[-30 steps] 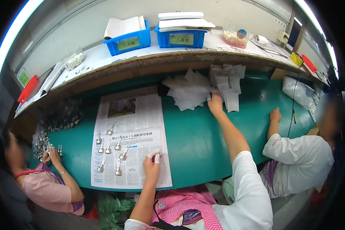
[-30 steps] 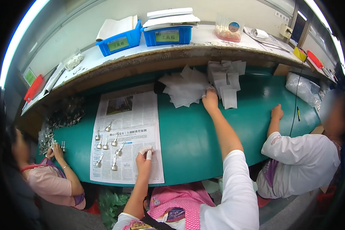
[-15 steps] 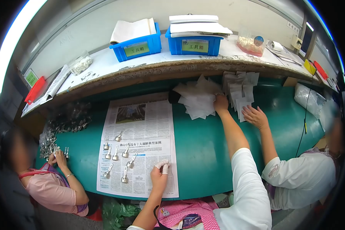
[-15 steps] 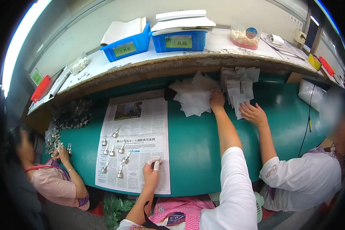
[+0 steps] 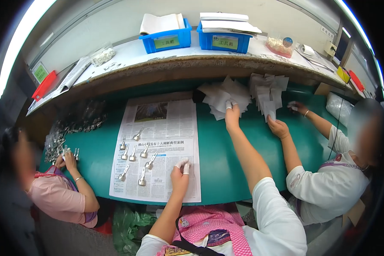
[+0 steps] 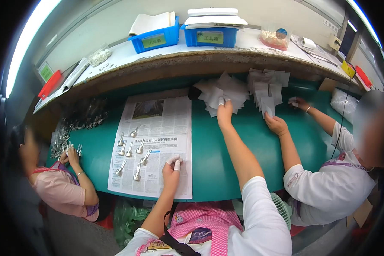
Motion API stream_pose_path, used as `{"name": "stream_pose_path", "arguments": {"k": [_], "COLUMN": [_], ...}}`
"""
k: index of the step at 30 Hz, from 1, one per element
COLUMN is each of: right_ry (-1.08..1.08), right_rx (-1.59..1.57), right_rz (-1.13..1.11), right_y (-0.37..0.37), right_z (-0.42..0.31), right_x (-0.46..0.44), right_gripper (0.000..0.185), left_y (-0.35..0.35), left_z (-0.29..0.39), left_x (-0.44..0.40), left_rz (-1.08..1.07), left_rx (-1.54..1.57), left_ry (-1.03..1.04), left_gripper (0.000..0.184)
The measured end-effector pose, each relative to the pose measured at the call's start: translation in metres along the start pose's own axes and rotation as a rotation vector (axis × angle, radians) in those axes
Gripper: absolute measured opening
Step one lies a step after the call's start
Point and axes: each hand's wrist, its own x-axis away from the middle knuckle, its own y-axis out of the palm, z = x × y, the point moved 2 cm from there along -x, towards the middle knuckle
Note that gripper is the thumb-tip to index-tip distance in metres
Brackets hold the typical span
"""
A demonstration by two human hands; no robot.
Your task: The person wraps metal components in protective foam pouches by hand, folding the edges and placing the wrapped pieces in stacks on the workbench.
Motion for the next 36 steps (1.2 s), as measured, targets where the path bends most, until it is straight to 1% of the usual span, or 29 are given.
{"name": "stream_pose_path", "arguments": {"k": [3, 4, 6, 7, 9, 10, 11, 14, 17, 20, 23, 26, 29, 32, 36], "right_ry": [0.372, 0.433, 0.554, 0.586, 0.644, 0.636, 0.627, 0.591, 0.575, 0.582, 0.573, 0.569, 0.552, 0.557, 0.57], "right_rx": [-0.311, -0.335, -0.378, -0.39, -0.414, -0.392, -0.371, -0.238, -0.132, -0.106, -0.114, -0.131, -0.158, -0.158, -0.212], "right_rz": [-0.321, -0.382, -0.5, -0.546, -0.634, -0.658, -0.681, -0.719, -0.762, -0.766, -0.746, -0.715, -0.69, -0.685, -0.71], "right_y": [0.012, 0.012, 0.007, 0.003, -0.006, -0.01, -0.014, -0.026, -0.037, -0.042, -0.042, -0.043, -0.042, -0.042, -0.043], "right_z": [-0.026, -0.039, -0.064, -0.069, -0.075, -0.073, -0.07, -0.072, -0.083, -0.083, -0.081, -0.078, -0.072, -0.078, -0.076], "right_x": [0.067, 0.09, 0.13, 0.147, 0.173, 0.182, 0.19, 0.202, 0.206, 0.207, 0.21, 0.212, 0.213, 0.216, 0.217], "right_gripper": [0.029, 0.029, 0.029, 0.029, 0.03, 0.029, 0.029, 0.028, 0.024, 0.021, 0.018, 0.016, 0.016, 0.016, 0.016], "left_y": [-0.004, -0.005, -0.005, -0.006, -0.012, -0.015, -0.019, -0.029, -0.031, -0.031, -0.032, -0.03, -0.032, -0.015, -0.003], "left_z": [0.005, 0.008, 0.014, 0.016, 0.015, 0.021, 0.026, 0.002, 0.013, 0.021, 0.024, 0.042, 0.056, 0.052, 0.043], "left_x": [0.001, 0.001, -0.001, -0.001, -0.006, -0.009, -0.007, -0.008, -0.001, 0.002, 0.001, 0.012, 0.022, 0.026, 0.024], "left_rz": [0.002, -0.003, 0.07, 0.105, 0.151, 0.173, 0.16, 0.152, 0.241, 0.228, 0.23, 0.419, 0.398, 0.153, 0.105], "left_rx": [0.08, 0.121, 0.243, 0.305, 0.436, 0.505, 0.615, 0.446, 0.457, 0.405, 0.361, 0.092, -0.593, -0.59, -0.587], "left_ry": [-0.02, -0.03, -0.028, -0.028, -0.106, -0.141, -0.23, -0.203, -0.247, -0.195, -0.182, -0.036, 0.58, 0.671, 0.513], "left_gripper": [0.029, 0.033, 0.036, 0.038, 0.041, 0.043, 0.038, 0.023, 0.026, 0.018, 0.022, 0.029, 0.031, 0.031, 0.031]}}
